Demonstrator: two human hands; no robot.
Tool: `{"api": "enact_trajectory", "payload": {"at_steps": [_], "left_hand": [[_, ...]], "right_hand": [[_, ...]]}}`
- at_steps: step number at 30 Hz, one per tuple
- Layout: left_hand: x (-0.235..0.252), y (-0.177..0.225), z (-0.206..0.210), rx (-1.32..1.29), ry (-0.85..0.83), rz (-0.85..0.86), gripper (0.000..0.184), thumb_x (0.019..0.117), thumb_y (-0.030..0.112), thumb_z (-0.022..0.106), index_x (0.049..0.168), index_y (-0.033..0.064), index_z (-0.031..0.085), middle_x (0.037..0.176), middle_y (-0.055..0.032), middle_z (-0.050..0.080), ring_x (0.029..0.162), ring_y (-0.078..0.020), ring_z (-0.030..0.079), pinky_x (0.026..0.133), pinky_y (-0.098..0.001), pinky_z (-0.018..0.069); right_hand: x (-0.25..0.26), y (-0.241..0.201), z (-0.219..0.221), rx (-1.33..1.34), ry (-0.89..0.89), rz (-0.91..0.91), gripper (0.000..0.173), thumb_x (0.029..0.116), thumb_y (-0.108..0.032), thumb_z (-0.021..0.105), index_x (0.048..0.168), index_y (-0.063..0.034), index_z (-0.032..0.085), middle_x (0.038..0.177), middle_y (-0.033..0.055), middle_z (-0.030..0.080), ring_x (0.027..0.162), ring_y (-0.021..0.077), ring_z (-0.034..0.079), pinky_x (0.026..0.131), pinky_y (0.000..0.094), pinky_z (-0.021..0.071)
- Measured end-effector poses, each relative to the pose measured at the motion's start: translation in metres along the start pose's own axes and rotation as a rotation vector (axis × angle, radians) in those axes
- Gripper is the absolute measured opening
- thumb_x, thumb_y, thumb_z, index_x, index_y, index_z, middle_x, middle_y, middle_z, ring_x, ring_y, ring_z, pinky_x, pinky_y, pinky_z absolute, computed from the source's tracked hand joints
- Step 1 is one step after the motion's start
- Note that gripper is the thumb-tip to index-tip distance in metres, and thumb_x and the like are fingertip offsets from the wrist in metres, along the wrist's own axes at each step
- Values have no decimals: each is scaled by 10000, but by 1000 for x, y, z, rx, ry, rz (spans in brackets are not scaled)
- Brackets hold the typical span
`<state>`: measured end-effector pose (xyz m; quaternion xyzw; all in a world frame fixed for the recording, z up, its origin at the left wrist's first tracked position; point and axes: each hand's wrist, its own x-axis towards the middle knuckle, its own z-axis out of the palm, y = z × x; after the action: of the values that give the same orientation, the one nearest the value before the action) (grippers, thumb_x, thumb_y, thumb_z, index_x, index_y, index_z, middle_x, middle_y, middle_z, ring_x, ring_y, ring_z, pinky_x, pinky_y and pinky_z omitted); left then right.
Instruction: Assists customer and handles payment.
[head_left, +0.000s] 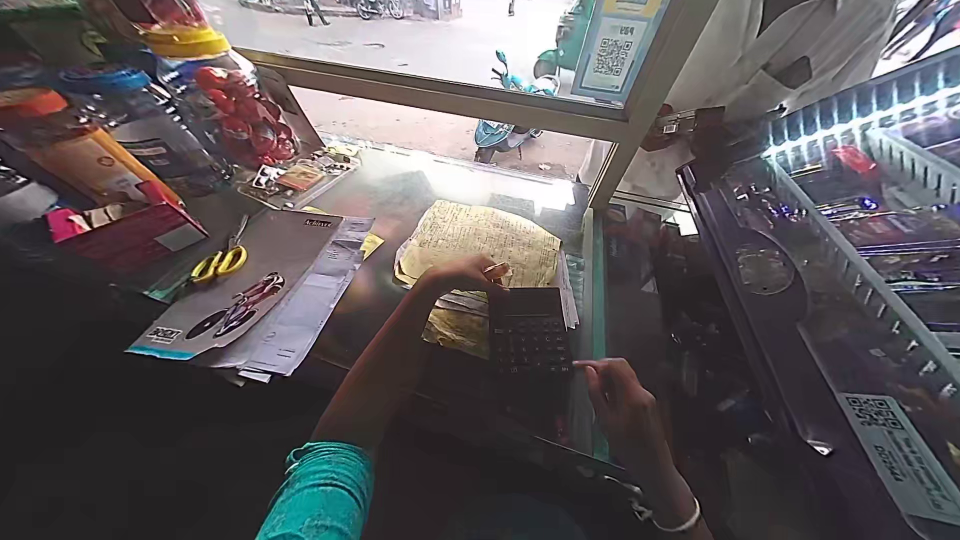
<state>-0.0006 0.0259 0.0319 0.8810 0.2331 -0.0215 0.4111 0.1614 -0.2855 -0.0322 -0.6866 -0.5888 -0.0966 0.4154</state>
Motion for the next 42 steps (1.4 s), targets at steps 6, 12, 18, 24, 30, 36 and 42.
{"api": "enact_trajectory", "payload": {"at_steps": [6,12,18,24,30,36,42], "left_hand": [[-3,-9,8,118,-4,196,358,989,333,656,1037,-22,644,858,-120,620,788,-203,573,750,-447,476],[-5,-3,10,162,-26,177,382,1005,359,627,1042,-21,634,860,-155,631,801,-270,611,744,-507,490],[-8,0,10,160,-16,176,363,1005,341,629,1045,-20,641,863,-155,636,810,-273,616,749,-512,492],[-7,1,10,185,-25,152,378,1013,348,623,1077,-23,640,886,-171,644,839,-300,628,771,-529,496],[-7,0,11,188,-12,176,360,1013,341,620,1051,-16,644,879,-152,650,825,-269,631,766,-499,501],[-9,1,10,185,-18,178,371,1015,344,618,1052,-25,637,865,-161,635,812,-282,618,752,-511,493],[-8,1,10,191,-26,169,373,1013,346,621,1054,-24,636,872,-164,638,827,-288,622,759,-513,493]], "right_hand": [[33,-11,24,-181,-35,-106,181,939,-136,540,894,-75,705,953,45,739,915,238,674,801,377,524],[23,-42,37,-92,-100,-238,203,966,-160,521,873,-126,698,898,-18,729,936,171,649,816,322,485],[29,-49,53,-138,-131,-291,198,975,-151,514,931,-134,706,945,-31,746,974,184,651,824,351,466],[18,-44,33,-236,-28,-203,235,951,-178,505,778,-131,657,827,-7,717,866,183,637,788,340,454],[24,-58,55,-119,-79,-314,236,1017,-190,486,967,-146,712,1039,-40,756,1039,176,632,913,333,455],[19,-67,62,-142,-85,-344,205,995,-169,498,926,-154,690,925,-40,730,990,169,616,909,324,429],[1,-62,50,-82,-18,-305,220,1020,-191,481,897,-153,660,1032,-36,748,1046,142,620,961,302,425]]}}
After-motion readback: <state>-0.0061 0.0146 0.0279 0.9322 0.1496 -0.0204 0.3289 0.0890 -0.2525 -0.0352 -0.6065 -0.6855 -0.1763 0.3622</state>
